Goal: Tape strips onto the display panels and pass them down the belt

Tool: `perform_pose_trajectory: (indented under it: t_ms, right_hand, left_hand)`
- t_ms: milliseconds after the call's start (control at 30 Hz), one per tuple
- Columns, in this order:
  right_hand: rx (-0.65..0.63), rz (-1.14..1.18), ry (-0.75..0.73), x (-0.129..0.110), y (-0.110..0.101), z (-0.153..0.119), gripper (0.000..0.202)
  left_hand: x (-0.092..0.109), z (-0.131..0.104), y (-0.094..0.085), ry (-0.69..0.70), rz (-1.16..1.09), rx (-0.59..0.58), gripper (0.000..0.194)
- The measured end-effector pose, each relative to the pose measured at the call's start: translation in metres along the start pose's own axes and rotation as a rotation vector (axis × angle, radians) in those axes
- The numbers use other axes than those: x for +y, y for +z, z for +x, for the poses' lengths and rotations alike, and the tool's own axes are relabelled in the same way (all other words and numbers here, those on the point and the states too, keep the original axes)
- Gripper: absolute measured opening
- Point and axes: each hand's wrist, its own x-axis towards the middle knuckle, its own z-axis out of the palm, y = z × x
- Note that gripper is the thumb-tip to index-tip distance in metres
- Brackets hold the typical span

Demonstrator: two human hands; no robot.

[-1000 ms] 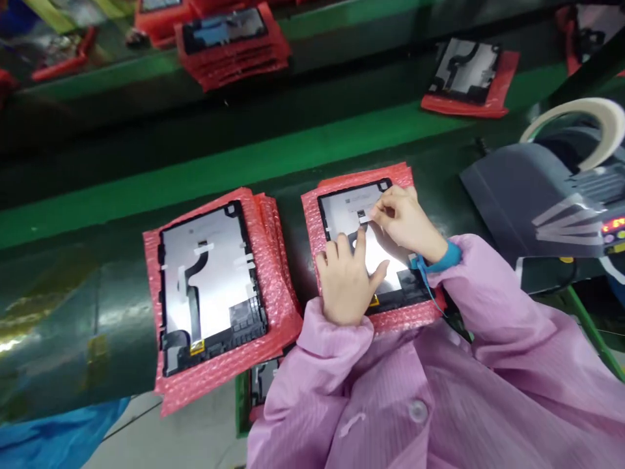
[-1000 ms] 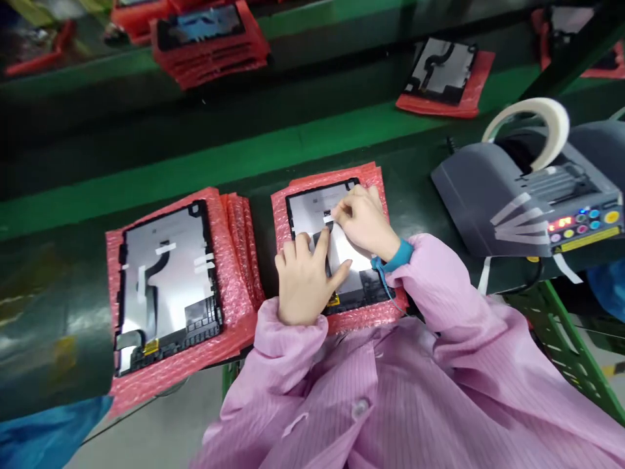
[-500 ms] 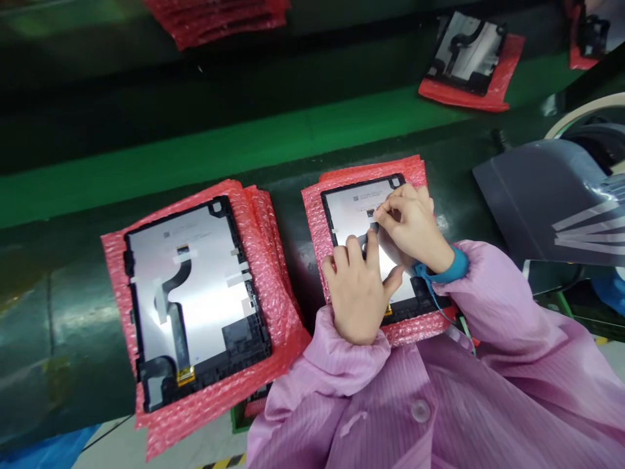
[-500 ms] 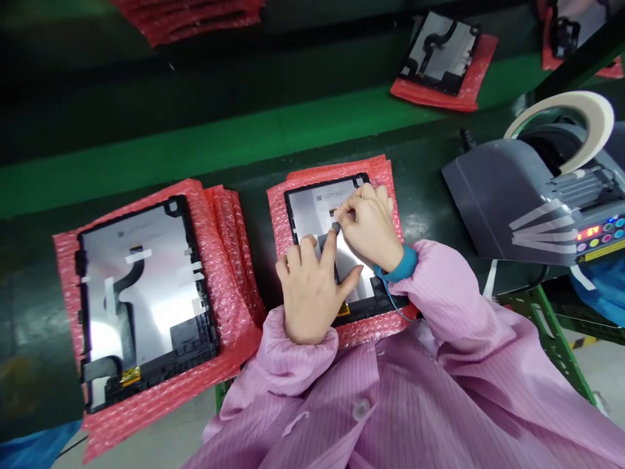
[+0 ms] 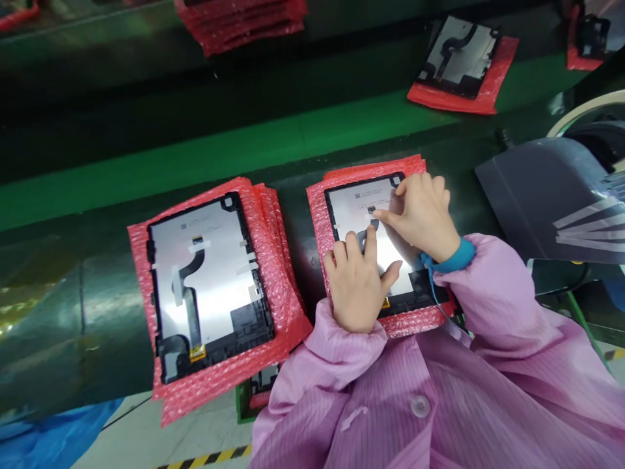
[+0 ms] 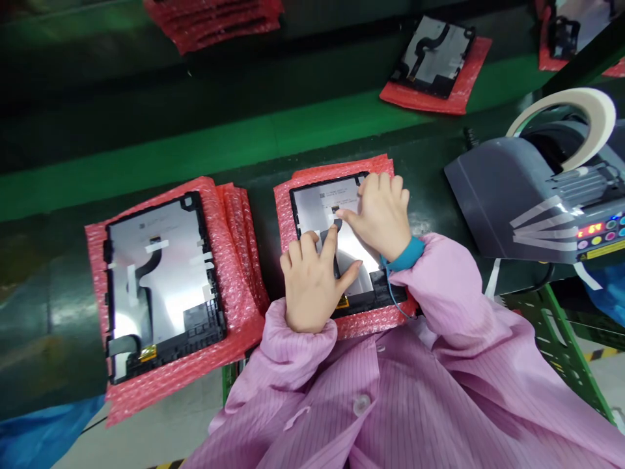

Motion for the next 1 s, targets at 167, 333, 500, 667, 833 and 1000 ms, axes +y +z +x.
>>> perform_pose_trajectory:
  t_ms: [167, 333, 500, 667, 833, 1000]
  right_hand:
    - [-0.051, 0.047, 0.011, 0.028, -0.035, -0.029, 0.036]
    - [-0.11, -0.004, -0.05, 0.022, -0.043, -0.088, 0.052]
    - [-0.11, 0.027, -0.05, 0.019, -0.033, -0.11, 0.071]
    - [-0.115, 0.159, -0.042, 0.033, -0.029, -0.11, 0.073]
    - [-0.05, 0.316, -0.119, 0.029, -0.057, -0.108, 0.063]
    - [0.17, 0.491, -0.53, -0.007, -0.128, -0.135, 0.046]
  left_hand:
    - [-0.036, -0.017, 0.007, -0.28, -0.365, 0.209, 0.062]
    - [-0.059, -0.031, 0.024, -0.373, -0.701, 0.086, 0.037]
    - [-0.045, -0.037, 0.025, -0.352, -0.774, 0.341, 0.031]
    - [-0.016, -0.043, -0.003, -0.371, -1.119, 0.265, 0.048]
    - [-0.03, -0.047, -0.056, -0.467, -1.362, 0.32, 0.067]
    - [-0.118, -0.077, -0.118, -0.469, -1.293, 0.435, 0.056]
